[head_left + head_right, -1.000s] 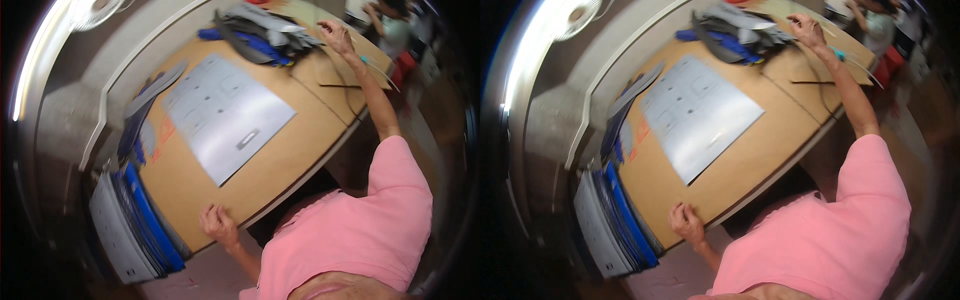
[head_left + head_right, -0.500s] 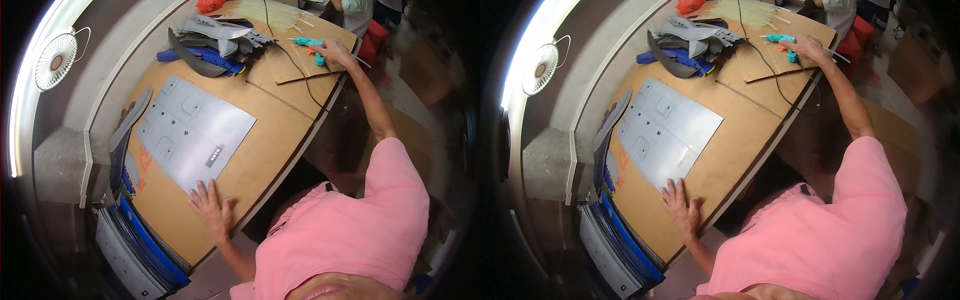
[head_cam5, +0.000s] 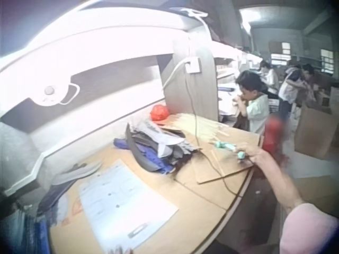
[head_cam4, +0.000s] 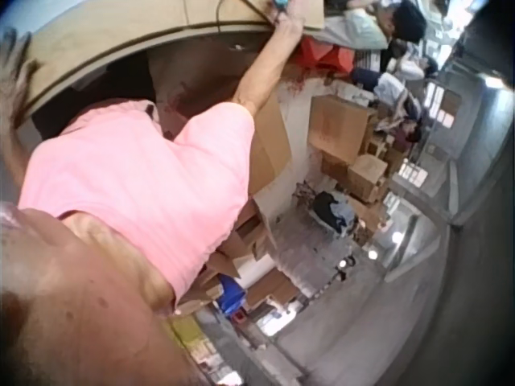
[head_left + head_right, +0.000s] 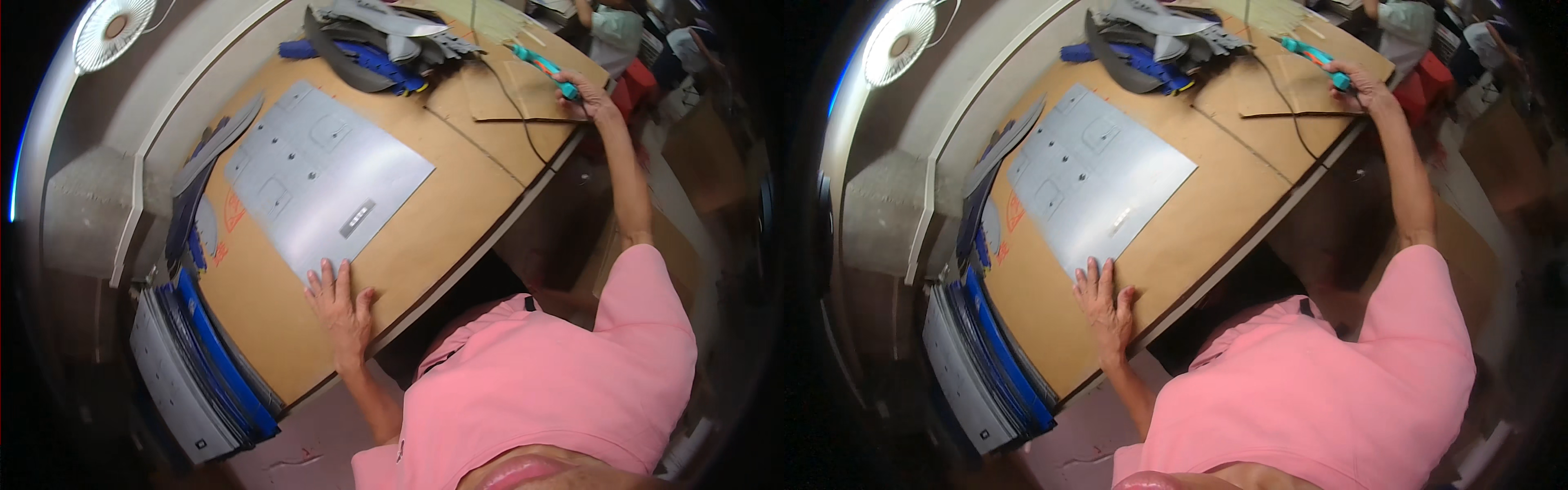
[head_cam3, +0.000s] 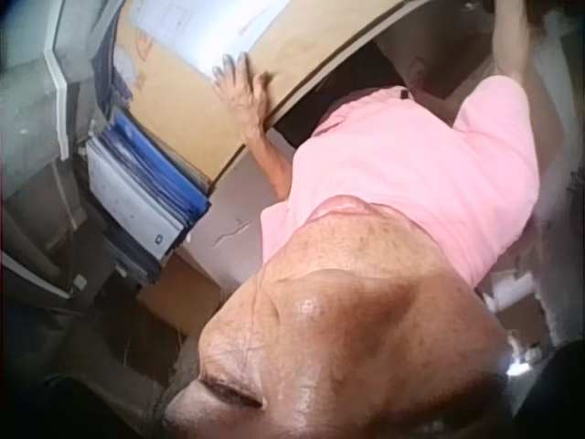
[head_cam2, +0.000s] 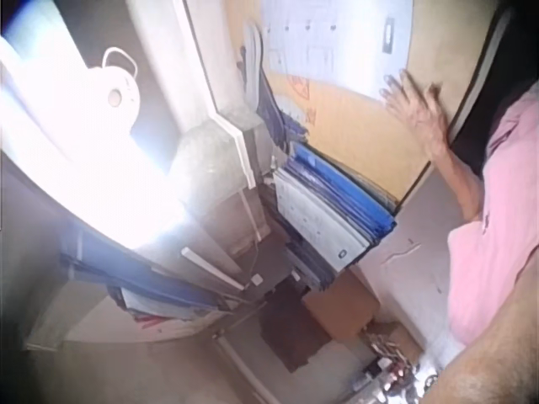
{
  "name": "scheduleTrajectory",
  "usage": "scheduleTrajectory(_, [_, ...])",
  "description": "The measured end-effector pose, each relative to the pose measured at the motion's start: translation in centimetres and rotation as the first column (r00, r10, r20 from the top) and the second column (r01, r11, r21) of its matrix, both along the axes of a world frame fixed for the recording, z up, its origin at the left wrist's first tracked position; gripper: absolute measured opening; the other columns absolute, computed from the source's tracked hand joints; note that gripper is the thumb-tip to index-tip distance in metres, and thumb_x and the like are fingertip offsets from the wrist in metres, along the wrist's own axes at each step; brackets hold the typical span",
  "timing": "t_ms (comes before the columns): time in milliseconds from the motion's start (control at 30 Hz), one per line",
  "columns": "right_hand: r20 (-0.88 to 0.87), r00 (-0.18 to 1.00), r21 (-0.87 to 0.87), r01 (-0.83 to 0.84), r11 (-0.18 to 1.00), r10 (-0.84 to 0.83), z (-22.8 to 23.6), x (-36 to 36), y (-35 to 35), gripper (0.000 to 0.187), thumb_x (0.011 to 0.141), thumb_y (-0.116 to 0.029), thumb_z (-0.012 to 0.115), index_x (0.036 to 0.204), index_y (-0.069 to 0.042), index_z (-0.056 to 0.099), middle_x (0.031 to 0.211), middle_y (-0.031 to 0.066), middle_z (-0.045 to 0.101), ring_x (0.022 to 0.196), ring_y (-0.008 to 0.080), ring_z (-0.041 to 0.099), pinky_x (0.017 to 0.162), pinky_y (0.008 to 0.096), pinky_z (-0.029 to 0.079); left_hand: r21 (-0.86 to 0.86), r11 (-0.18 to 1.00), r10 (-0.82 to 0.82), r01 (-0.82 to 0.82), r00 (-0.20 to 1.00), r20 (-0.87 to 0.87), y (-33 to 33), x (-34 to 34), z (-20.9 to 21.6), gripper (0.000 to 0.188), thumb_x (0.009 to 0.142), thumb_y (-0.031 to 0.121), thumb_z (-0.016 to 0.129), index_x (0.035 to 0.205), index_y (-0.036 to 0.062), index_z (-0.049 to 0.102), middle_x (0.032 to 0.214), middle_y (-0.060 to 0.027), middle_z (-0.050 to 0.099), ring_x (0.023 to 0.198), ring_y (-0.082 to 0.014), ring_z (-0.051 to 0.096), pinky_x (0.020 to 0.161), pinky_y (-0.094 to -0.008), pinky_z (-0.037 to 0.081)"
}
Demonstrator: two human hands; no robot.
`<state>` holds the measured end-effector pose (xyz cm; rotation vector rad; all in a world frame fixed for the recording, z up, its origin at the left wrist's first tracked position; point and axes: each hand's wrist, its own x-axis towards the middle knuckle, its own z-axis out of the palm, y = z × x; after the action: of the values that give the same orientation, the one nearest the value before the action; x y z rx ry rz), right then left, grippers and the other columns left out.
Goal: The person aligns a grey textured fabric piece with a cardboard template on a workbench. They press the edges to secure the fit and then use a hot glue gun to apply adhesive along the perimeter of the fabric.
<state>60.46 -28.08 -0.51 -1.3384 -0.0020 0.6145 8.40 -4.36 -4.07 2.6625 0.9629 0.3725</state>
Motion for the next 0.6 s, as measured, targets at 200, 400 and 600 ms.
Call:
scheduleTrajectory(200, [-0.031,0.95,0.478,-0.259,0.839,0.311,1.9,-5.7,1.5,0.029,0.085,-0.014,0.067,0.104,-0.001,0.05,0.078,0.0058,0.056,0.062,0.012,0.054,0.055,0.0247,0.045,-0.012,1.0,0.007,-0.006,0.999,0.046,-0.2,0.3,0.1,0.054,0.089,0.04,0.06,0.136,0.0148,0.052,0.15,-0.0142,0.036,0.14,-0.039,0.024,0.115,-0.0529,0.013])
scheduleTrajectory(400, [0.405,0.866,0.246,-0.412,0.877,0.293,4.3,-16.8,6.8,0.035,0.087,-0.015,0.063,0.113,0.002,0.046,0.079,0.0051,0.055,0.065,0.013,0.052,0.062,0.0269,0.045,0.039,0.999,0.008,-0.009,1.0,0.015,-0.3,0.3,0.7,0.052,0.09,0.037,0.059,0.137,0.0147,0.051,0.15,-0.0141,0.036,0.14,-0.0397,0.026,0.115,-0.0528,0.015])
scheduleTrajectory(600, [0.305,0.799,0.345,-0.6,0.722,0.518,3.7,-22.1,10.5,0.038,0.09,-0.02,0.061,0.119,0.0,0.047,0.085,0.0086,0.059,0.064,0.0122,0.052,0.06,0.0276,0.046,0.027,0.999,-0.025,0.025,1.0,0.002,-0.4,0.5,1.0,0.049,0.091,0.029,0.06,0.136,0.0137,0.051,0.149,-0.0143,0.038,0.139,-0.0412,0.027,0.115,-0.0497,0.017])
